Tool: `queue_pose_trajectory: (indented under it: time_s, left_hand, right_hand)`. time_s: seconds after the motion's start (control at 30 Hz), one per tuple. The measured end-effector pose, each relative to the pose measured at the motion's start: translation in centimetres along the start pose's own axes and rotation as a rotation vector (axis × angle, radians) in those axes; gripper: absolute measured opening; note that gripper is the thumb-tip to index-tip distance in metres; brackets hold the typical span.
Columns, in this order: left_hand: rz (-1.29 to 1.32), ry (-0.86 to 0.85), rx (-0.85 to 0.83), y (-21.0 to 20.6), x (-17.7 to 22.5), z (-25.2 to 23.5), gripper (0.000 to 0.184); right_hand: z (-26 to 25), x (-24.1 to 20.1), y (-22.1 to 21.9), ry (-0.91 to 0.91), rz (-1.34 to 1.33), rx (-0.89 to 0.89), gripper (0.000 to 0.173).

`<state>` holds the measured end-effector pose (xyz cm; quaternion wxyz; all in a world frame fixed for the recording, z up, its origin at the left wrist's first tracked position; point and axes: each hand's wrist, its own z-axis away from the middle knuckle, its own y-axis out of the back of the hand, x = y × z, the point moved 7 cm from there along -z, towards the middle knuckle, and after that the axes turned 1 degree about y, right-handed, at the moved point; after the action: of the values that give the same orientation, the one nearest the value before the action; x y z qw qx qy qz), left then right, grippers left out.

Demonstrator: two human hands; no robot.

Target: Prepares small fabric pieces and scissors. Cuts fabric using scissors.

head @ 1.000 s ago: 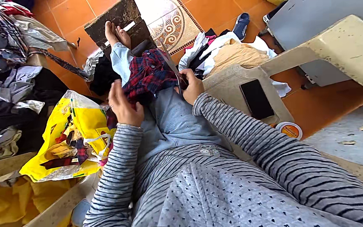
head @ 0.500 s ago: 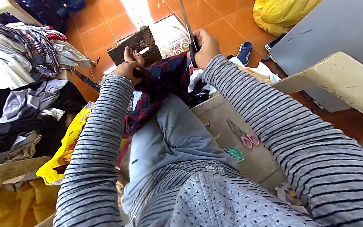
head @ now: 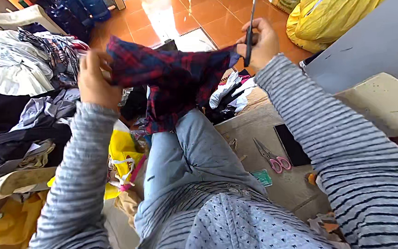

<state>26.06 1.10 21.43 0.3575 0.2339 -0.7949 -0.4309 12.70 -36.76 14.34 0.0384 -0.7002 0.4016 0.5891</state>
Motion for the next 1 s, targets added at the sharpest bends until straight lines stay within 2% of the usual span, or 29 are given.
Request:
queue_pose_trajectory:
  time_s: [0.1, 0.2, 0.23, 0.27, 0.37, 0.4, 0.47, 0.5, 0.57, 0.63, 0.7, 0.73, 0.83, 1.0]
  left_hand:
    - [0.014, 0.064, -0.241, -5.9, 0.6, 9.8, 0.056]
    - [0.009, 0.241, -0.633, -13.8, 0.9, 18.8, 0.057]
    - [0.009, 0.25, -0.702, -15.3, 1.7, 20.8, 0.055]
    - [0.026, 0.208, -0.677, -16.1, 2.7, 22.1, 0.051]
    - [0.131, -0.056, -0.4, -16.4, 5.9, 22.9, 0.036]
    - [0.177, -0.127, -0.355, -16.5, 6.5, 22.5, 0.032]
    - [0.251, -0.212, -0.375, -17.3, 7.3, 21.4, 0.031]
    - [0.275, -0.231, -0.413, -18.0, 7.6, 20.8, 0.033]
    - [0.299, -0.253, -0.486, -19.6, 8.2, 20.1, 0.038]
    - [0.311, -0.234, -0.539, -21.0, 8.5, 20.0, 0.029]
    - [0.325, -0.246, -0.494, -21.4, 8.7, 20.1, 0.018]
    - [0.332, -0.257, -0.464, -21.2, 8.9, 20.1, 0.017]
    - [0.33, -0.282, -0.368, -20.6, 9.6, 19.9, 0.017]
    - [0.323, -0.276, -0.348, -20.7, 10.6, 19.9, 0.017]
  right_hand:
    - [5.8, 5.6, -0.8, -0.07, 0.027, -0.09, 0.055]
    - [11.7, 12.6, -2.3, -0.356, 0.169, -0.211, 0.061]
    - [13.6, 14.4, -2.6, -0.445, 0.214, -0.231, 0.063]
    - [15.3, 15.4, -2.9, -0.504, 0.241, -0.234, 0.065]
    - [19.4, 14.7, -3.0, -0.534, 0.158, -0.198, 0.065]
    - [20.8, 13.8, -3.2, -0.513, 0.083, -0.211, 0.059]
    - [23.7, 11.0, -4.0, -0.511, -0.164, -0.332, 0.04]
    - [25.3, 9.8, -4.4, -0.539, -0.303, -0.427, 0.037]
    - [28.6, 8.0, -4.9, -0.636, -0.502, -0.608, 0.047]
    - [31.7, 6.5, -4.7, -0.763, -0.603, -0.752, 0.063]
    - [34.2, 5.7, -4.1, -0.867, -0.654, -0.865, 0.076]
    - [35.3, 5.5, -3.7, -0.913, -0.687, -0.904, 0.078]
    - [36.8, 5.2, -3.1, -0.97, -0.747, -0.946, 0.074]
    - [35.8, 3.9, -4.6, -0.95, -0.734, -0.892, 0.068]
